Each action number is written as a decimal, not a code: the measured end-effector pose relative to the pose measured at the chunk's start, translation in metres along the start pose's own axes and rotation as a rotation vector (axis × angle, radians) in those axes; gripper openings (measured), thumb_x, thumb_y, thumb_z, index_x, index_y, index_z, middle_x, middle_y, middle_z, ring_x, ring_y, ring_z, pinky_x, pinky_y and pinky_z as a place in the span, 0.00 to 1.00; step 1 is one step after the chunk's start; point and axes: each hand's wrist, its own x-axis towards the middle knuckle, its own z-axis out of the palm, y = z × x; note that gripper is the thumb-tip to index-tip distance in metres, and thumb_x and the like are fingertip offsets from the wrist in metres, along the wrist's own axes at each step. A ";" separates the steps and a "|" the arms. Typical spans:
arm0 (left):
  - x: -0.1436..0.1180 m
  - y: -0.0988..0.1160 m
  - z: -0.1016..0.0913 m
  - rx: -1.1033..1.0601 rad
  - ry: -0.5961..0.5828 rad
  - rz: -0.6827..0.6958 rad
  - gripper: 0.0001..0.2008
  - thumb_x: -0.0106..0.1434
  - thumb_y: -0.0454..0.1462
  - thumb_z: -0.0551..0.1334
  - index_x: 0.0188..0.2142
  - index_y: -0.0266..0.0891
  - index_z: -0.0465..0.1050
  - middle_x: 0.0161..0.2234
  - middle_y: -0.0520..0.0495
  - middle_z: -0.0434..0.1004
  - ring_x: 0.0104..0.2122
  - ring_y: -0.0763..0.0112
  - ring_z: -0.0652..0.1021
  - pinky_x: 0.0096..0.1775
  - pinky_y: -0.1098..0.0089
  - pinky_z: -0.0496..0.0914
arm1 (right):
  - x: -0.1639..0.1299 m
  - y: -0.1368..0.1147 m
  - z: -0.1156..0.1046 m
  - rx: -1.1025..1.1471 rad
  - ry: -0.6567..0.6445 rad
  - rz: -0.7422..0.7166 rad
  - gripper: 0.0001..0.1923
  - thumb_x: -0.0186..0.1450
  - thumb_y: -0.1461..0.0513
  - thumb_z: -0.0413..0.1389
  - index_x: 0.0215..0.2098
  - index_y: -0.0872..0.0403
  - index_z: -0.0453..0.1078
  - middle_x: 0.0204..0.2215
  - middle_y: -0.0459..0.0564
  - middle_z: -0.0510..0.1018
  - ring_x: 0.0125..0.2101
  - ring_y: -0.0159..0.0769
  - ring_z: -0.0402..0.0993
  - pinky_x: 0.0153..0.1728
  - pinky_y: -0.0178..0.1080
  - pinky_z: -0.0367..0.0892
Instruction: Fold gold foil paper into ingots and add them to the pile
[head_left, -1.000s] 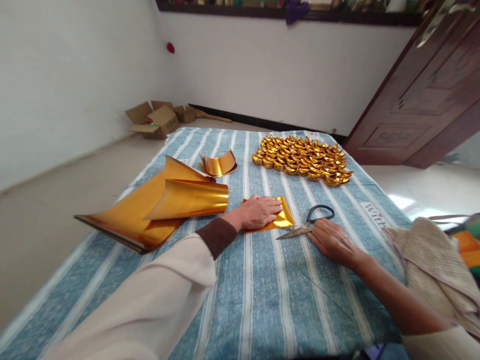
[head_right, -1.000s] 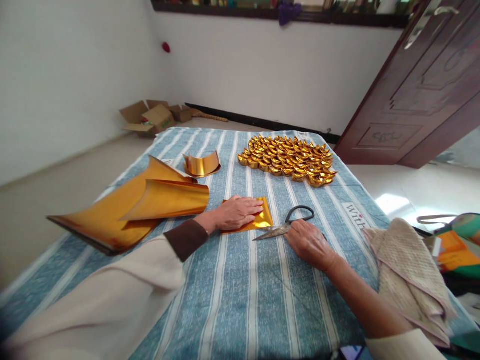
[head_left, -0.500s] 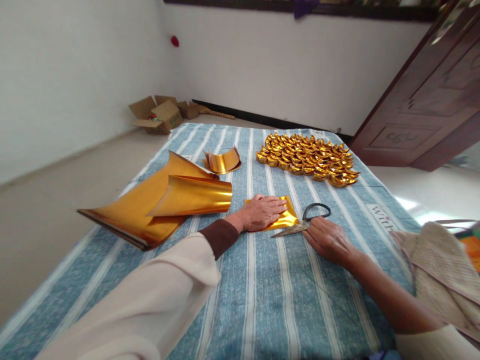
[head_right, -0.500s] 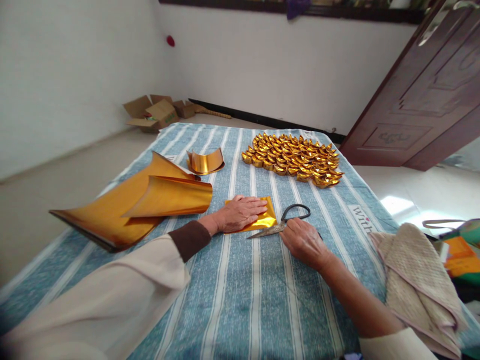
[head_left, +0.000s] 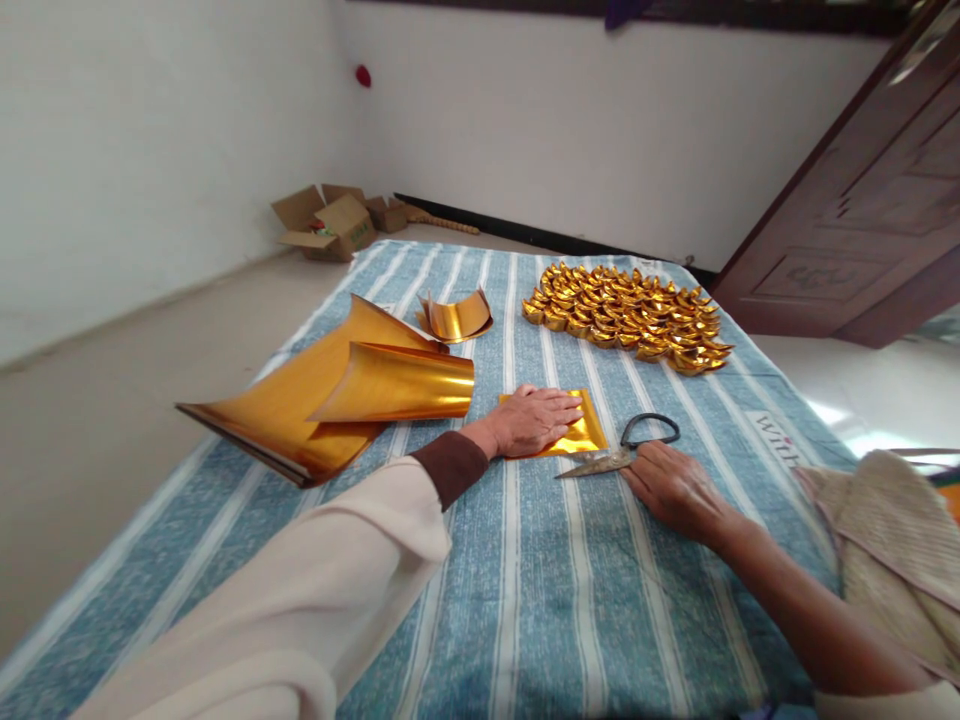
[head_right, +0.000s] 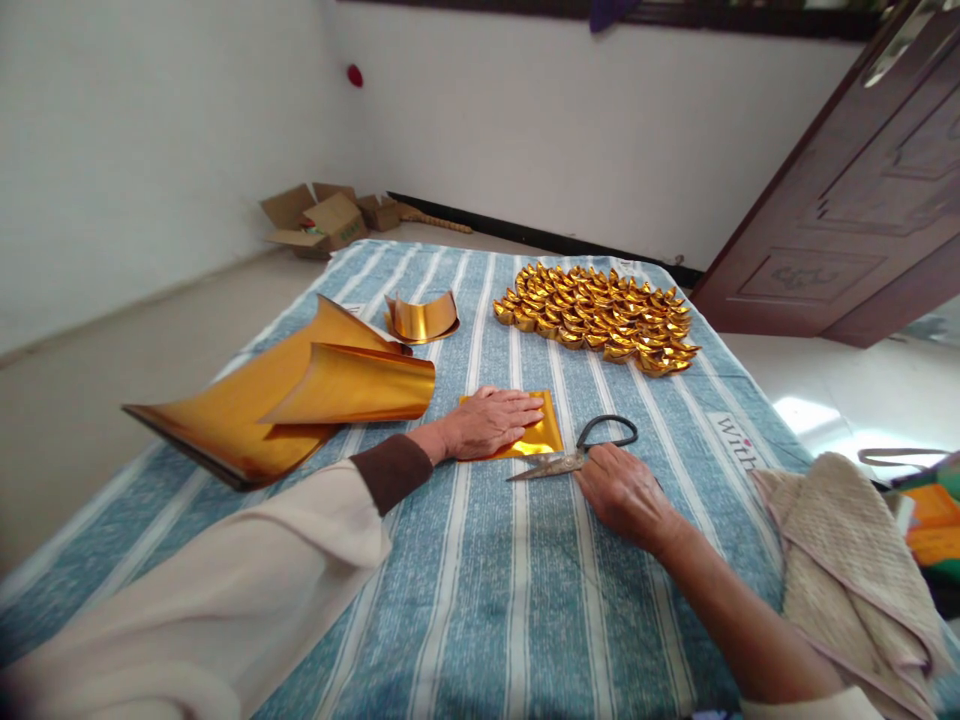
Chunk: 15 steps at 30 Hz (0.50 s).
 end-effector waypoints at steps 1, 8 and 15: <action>0.000 0.000 0.000 0.000 -0.002 0.001 0.23 0.72 0.43 0.42 0.63 0.50 0.59 0.66 0.51 0.57 0.64 0.61 0.59 0.54 0.57 0.53 | 0.002 0.000 0.001 -0.005 -0.003 0.009 0.18 0.71 0.65 0.46 0.23 0.53 0.64 0.22 0.47 0.65 0.25 0.36 0.59 0.29 0.39 0.52; 0.000 0.000 -0.001 -0.017 -0.003 0.005 0.23 0.72 0.43 0.43 0.62 0.50 0.60 0.66 0.51 0.57 0.64 0.62 0.59 0.54 0.58 0.53 | 0.016 -0.006 0.008 0.010 -0.038 0.027 0.17 0.71 0.65 0.46 0.25 0.54 0.66 0.23 0.48 0.67 0.27 0.36 0.62 0.30 0.39 0.53; -0.001 0.005 -0.006 -0.016 -0.021 -0.006 0.23 0.71 0.43 0.43 0.63 0.51 0.59 0.66 0.52 0.56 0.63 0.61 0.58 0.54 0.57 0.53 | 0.007 -0.011 0.005 0.012 -0.007 0.014 0.18 0.70 0.66 0.46 0.23 0.54 0.65 0.22 0.48 0.65 0.26 0.35 0.59 0.28 0.39 0.51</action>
